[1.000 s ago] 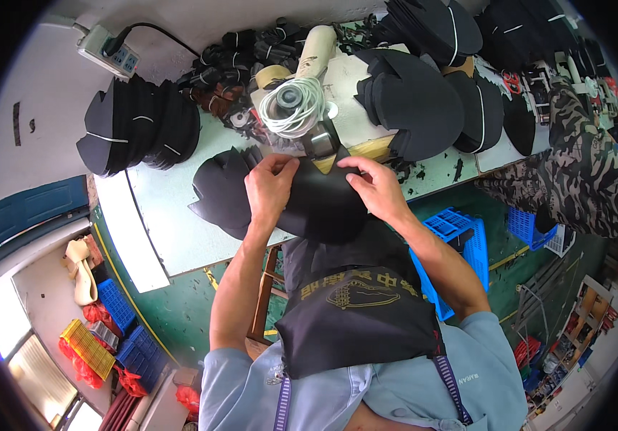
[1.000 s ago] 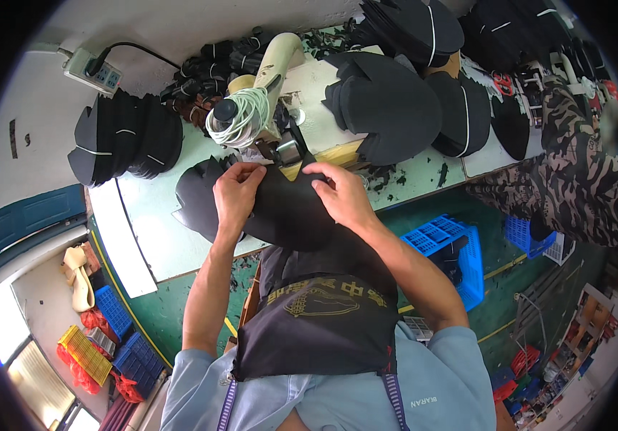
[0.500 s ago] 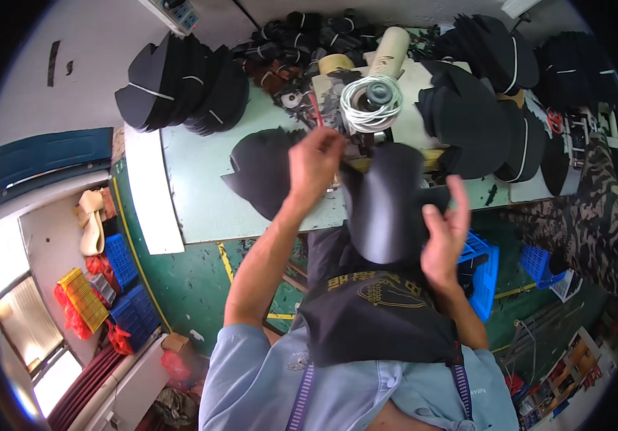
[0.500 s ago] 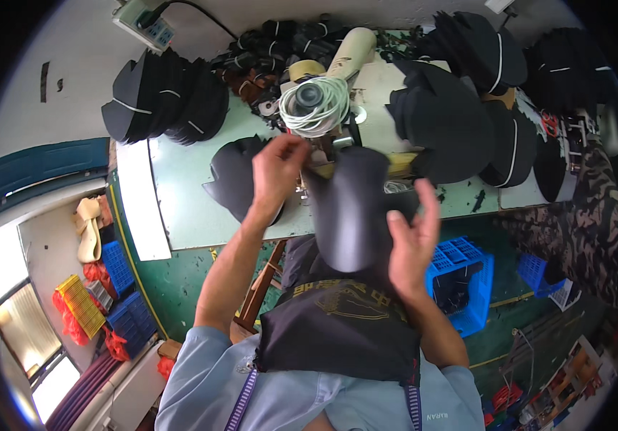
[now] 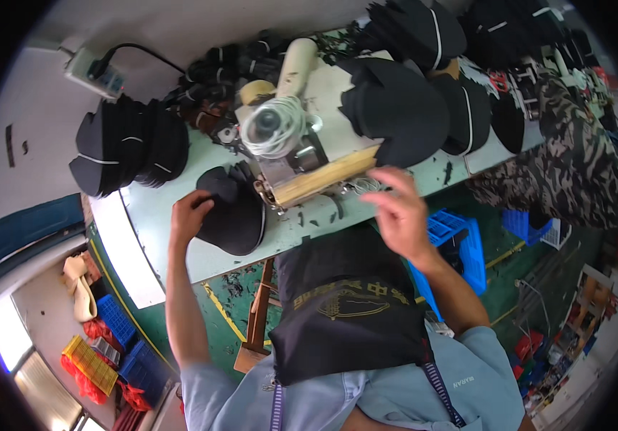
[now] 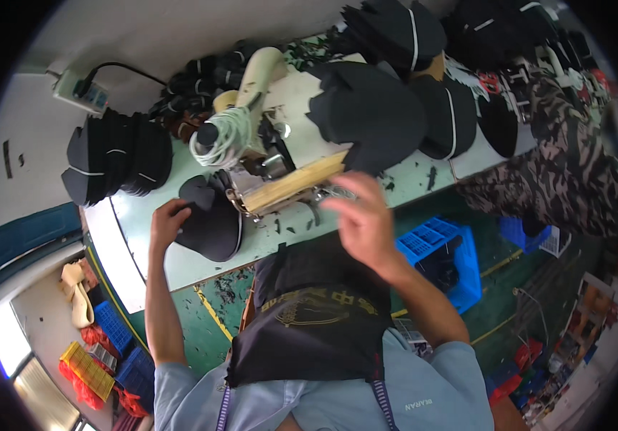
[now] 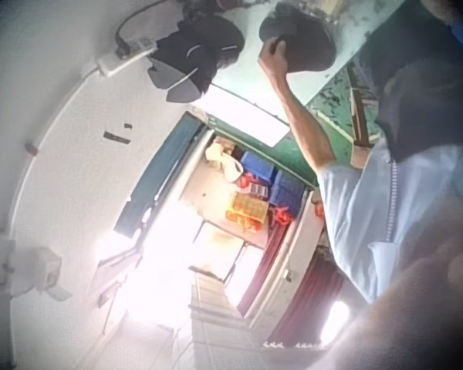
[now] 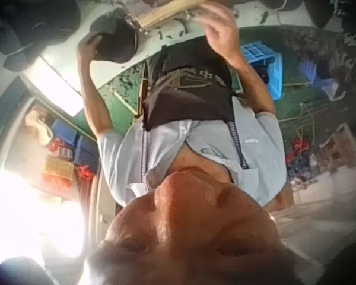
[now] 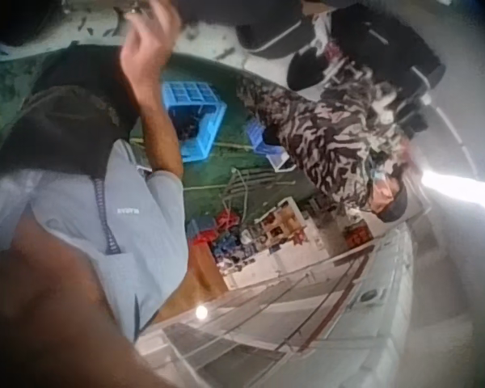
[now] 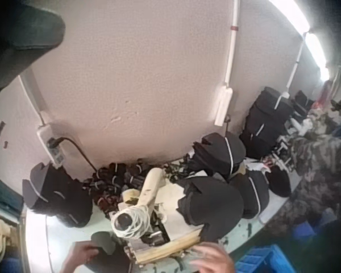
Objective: The person shapes or trims black shoe component panels using a skiving machine.
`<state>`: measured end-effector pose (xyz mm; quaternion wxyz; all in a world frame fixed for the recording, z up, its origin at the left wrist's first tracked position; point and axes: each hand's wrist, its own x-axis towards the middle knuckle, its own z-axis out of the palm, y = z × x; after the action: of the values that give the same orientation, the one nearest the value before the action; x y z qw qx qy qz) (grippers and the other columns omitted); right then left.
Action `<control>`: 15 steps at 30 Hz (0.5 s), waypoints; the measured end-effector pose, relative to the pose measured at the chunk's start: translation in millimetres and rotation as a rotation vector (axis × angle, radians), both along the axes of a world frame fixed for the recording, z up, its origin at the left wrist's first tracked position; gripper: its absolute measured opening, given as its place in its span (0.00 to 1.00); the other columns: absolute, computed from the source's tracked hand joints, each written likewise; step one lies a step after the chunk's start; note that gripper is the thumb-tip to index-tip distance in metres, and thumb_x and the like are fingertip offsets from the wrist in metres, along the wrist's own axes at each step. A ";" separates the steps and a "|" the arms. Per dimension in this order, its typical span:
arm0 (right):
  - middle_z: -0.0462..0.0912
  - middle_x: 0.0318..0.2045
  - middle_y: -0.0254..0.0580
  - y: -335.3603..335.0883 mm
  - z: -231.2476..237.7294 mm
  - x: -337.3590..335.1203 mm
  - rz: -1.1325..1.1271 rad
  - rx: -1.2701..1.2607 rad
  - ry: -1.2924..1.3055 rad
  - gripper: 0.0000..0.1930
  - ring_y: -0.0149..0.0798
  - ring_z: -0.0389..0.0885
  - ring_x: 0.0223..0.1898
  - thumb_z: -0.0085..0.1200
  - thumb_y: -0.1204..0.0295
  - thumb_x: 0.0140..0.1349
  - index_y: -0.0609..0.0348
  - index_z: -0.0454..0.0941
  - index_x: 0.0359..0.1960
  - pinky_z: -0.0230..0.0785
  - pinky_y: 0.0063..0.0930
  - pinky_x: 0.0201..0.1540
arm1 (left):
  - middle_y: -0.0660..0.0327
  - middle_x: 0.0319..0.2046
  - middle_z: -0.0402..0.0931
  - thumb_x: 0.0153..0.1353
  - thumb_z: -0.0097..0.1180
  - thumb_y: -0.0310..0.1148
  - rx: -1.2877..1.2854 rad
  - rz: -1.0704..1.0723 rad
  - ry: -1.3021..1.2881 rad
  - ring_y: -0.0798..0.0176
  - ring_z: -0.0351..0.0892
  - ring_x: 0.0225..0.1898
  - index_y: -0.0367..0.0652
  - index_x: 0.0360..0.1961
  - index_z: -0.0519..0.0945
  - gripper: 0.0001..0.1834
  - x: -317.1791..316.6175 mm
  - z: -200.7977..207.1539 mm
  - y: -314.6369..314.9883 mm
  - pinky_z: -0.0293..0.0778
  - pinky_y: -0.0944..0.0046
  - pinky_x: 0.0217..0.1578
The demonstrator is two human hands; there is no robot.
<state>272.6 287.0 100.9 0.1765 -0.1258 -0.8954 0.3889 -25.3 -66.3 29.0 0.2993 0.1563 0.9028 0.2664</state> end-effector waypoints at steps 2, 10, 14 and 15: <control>0.75 0.64 0.51 -32.0 0.4 -0.4 0.203 -0.336 -0.083 0.14 0.54 0.69 0.68 0.61 0.79 0.58 0.53 0.87 0.46 0.62 0.43 0.69 | 0.60 0.36 0.87 0.63 0.65 0.33 -0.025 -0.021 -0.204 0.62 0.85 0.36 0.42 0.45 0.87 0.12 20.4 55.9 18.0 0.77 0.61 0.39; 0.77 0.57 0.46 -44.8 -22.0 -18.7 0.128 -1.192 -0.255 0.34 0.32 0.83 0.45 0.60 0.79 0.65 0.57 0.56 0.70 0.77 0.26 0.48 | 0.55 0.39 0.88 0.67 0.60 0.31 0.474 0.055 -0.192 0.67 0.85 0.41 0.38 0.48 0.86 0.12 89.6 27.0 116.1 0.76 0.66 0.47; 0.81 0.43 0.38 -40.8 -20.9 -34.0 -0.030 -1.069 -0.064 0.34 0.23 0.76 0.34 0.58 0.80 0.66 0.52 0.61 0.73 0.70 0.19 0.36 | 0.55 0.34 0.89 0.63 0.65 0.35 0.410 0.257 -0.070 0.63 0.88 0.36 0.39 0.43 0.88 0.13 105.5 21.9 144.7 0.79 0.64 0.41; 0.81 0.38 0.34 -32.4 -29.7 -35.5 0.008 -0.819 -0.213 0.29 0.22 0.74 0.31 0.58 0.80 0.66 0.53 0.68 0.68 0.68 0.20 0.34 | 0.55 0.34 0.89 0.63 0.65 0.35 0.411 0.255 -0.071 0.63 0.88 0.36 0.39 0.43 0.88 0.13 107.0 25.8 149.3 0.79 0.64 0.41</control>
<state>237.1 254.7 71.2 0.0169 -0.2216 -0.6806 0.6981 81.7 83.0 54.9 0.2566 0.0891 0.8310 0.4854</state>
